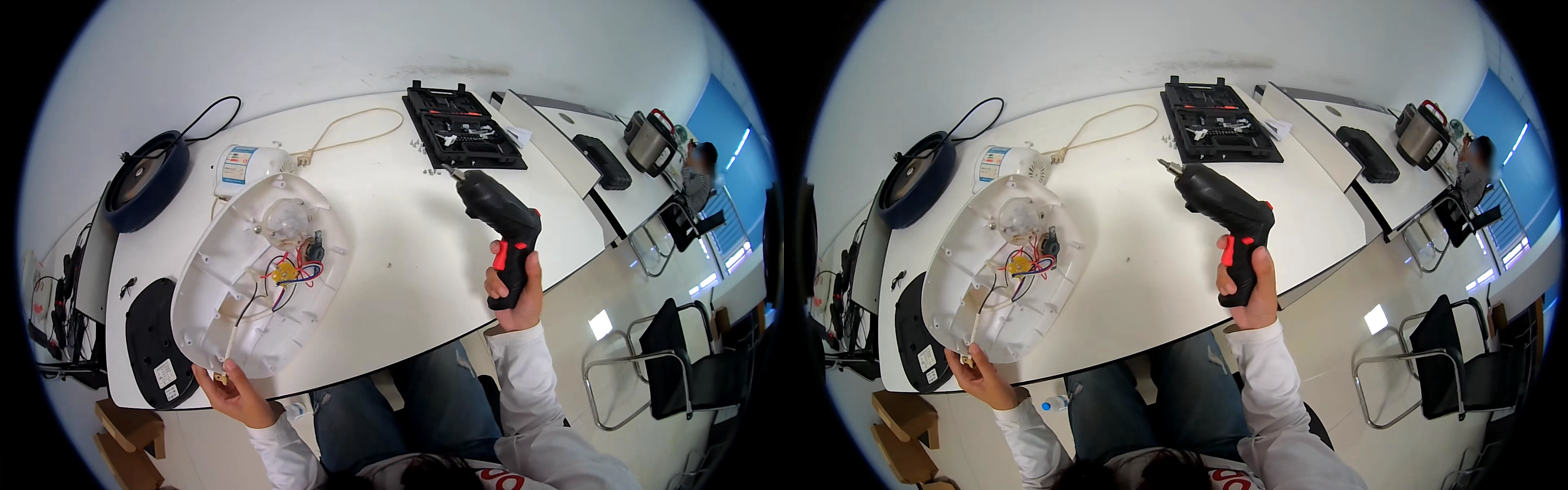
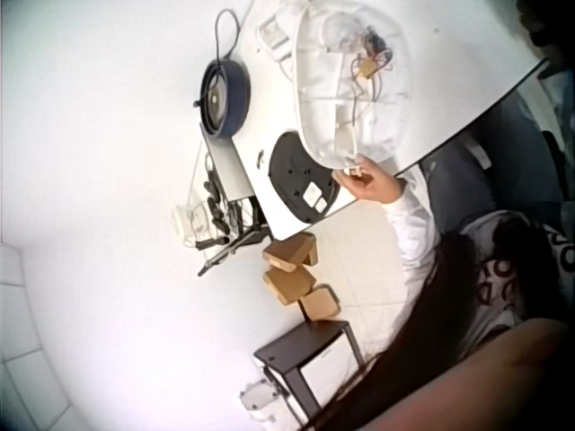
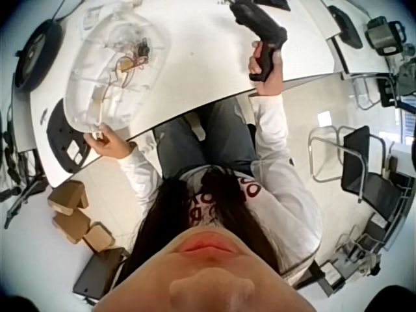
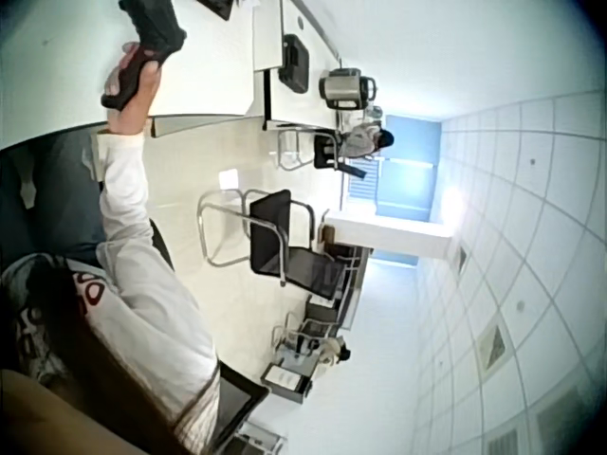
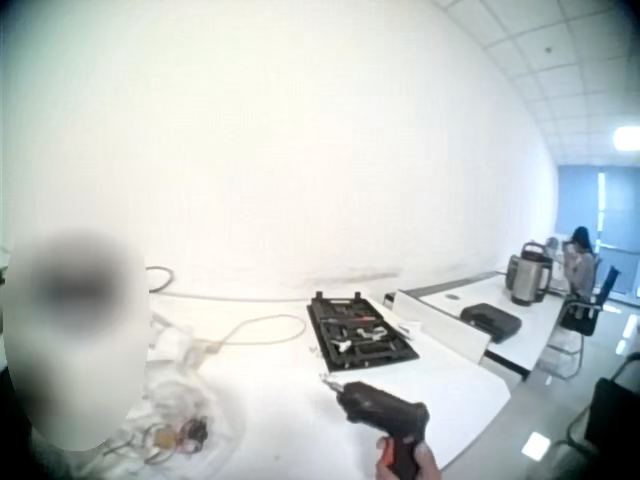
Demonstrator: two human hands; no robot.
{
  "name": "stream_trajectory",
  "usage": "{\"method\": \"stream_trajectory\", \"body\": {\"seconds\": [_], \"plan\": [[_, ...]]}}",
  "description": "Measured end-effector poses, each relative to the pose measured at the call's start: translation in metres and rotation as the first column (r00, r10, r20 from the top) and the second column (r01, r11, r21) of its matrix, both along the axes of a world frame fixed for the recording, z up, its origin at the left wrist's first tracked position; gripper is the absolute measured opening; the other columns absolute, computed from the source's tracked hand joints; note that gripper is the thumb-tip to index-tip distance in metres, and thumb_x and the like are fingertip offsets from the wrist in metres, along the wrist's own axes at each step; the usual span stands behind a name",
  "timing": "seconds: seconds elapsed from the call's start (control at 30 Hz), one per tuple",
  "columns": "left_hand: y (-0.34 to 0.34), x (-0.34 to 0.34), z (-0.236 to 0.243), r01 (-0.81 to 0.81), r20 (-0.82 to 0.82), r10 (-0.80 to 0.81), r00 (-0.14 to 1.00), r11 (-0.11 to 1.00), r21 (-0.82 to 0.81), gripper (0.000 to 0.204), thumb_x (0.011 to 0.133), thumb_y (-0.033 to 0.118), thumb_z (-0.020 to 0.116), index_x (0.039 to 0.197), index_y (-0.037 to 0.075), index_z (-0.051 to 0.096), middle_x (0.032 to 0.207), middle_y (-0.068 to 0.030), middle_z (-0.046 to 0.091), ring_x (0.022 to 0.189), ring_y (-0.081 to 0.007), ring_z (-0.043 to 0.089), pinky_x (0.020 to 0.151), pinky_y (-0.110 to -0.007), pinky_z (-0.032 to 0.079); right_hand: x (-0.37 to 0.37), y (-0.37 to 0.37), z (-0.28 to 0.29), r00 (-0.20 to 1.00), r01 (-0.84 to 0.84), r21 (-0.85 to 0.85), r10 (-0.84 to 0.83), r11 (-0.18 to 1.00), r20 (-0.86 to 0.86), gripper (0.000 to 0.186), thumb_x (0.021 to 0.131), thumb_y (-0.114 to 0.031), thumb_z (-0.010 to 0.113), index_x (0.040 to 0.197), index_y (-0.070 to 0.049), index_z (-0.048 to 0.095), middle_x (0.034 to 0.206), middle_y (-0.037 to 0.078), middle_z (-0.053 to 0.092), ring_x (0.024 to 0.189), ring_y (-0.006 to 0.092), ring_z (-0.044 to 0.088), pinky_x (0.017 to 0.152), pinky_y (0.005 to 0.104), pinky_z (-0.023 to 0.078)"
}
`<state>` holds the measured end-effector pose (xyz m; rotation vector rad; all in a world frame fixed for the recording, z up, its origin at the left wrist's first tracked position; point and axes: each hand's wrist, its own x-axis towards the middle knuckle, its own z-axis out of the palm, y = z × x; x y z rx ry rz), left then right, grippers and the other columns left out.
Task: The person repairs an electronic device by connecting wires to a yellow connector and securing them with a hot glue gun. They repeatedly apply glue to the connector and wires inside a white plastic housing, then set the glue gun down and continue adjusting the wiring.
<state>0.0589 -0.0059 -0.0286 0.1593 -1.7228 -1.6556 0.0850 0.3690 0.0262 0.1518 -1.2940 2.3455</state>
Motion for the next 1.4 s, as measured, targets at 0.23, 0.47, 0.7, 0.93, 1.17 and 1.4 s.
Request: {"method": "stream_trajectory", "body": {"seconds": [0.23,0.47,0.7,0.93,1.17,1.4], "plan": [[-0.009,0.000,-0.011,-0.038,-0.062,0.039,0.997,0.999,0.009,0.045,0.095,0.012,0.060,0.134,-0.004,0.043,0.107,-0.0036,0.058,0.081,-0.0070,0.049,0.070,-0.020,0.039,0.002,-0.025,0.002,0.984,0.176,0.066,-0.178,0.982,0.021,0.048,0.098,-0.047,0.045,0.111,-0.001,0.051,0.092,0.009,0.060,0.046,0.0120,0.047,0.042,0.0242,0.037],[0.002,-0.001,0.003,0.006,-0.092,-0.011,0.996,0.998,-0.058,0.037,0.086,0.002,0.063,0.120,-0.005,0.049,0.104,-0.0076,0.047,0.088,-0.0143,0.045,0.079,-0.024,0.036,0.021,-0.032,0.000,1.000,0.002,0.101,-0.002,0.995,-0.002,0.055,0.096,-0.050,0.046,0.121,-0.001,0.045,0.100,0.010,0.056,0.047,0.0131,0.049,0.041,0.0236,0.036],[-0.001,0.002,0.004,-0.006,-0.061,-0.002,0.998,0.991,-0.135,0.041,0.091,0.009,0.061,0.128,-0.002,0.047,0.114,-0.0043,0.056,0.097,-0.0099,0.054,0.084,-0.022,0.042,0.036,-0.104,0.019,0.949,-0.275,0.125,0.248,0.953,0.195,0.082,0.078,-0.042,0.077,0.133,-0.001,0.032,0.085,0.019,0.059,0.045,0.0138,0.050,0.042,0.0231,0.042],[0.005,0.000,0.012,0.018,-0.048,-0.019,0.999,1.000,-0.019,0.035,0.083,0.004,0.065,0.117,-0.002,0.055,0.096,-0.0050,0.048,0.081,-0.0119,0.045,0.073,-0.023,0.037,0.024,-0.124,0.027,0.955,-0.217,0.305,0.136,0.927,0.263,0.080,0.080,-0.039,0.072,0.136,-0.003,0.027,0.091,0.024,0.057,0.047,0.0139,0.051,0.046,0.0237,0.044],[0.005,-0.001,0.014,0.025,-0.094,-0.027,0.995,0.999,-0.032,0.036,0.083,0.004,0.064,0.117,-0.003,0.056,0.096,-0.0054,0.049,0.080,-0.0121,0.045,0.072,-0.024,0.038,0.021,-0.125,0.023,0.959,-0.210,0.334,0.128,0.919,0.252,0.079,0.082,-0.040,0.069,0.137,-0.003,0.026,0.092,0.024,0.058,0.047,0.0144,0.052,0.047,0.0237,0.045],[0.002,-0.002,0.014,0.006,-0.098,-0.016,0.995,0.995,-0.102,0.036,0.082,0.004,0.065,0.116,-0.004,0.057,0.091,-0.0056,0.049,0.080,-0.0145,0.044,0.073,-0.026,0.036,0.023,-0.133,0.033,0.963,-0.175,0.404,0.071,0.898,0.258,0.075,0.084,-0.040,0.069,0.135,-0.004,0.028,0.088,0.021,0.059,0.049,0.0151,0.055,0.048,0.0239,0.046]]}}
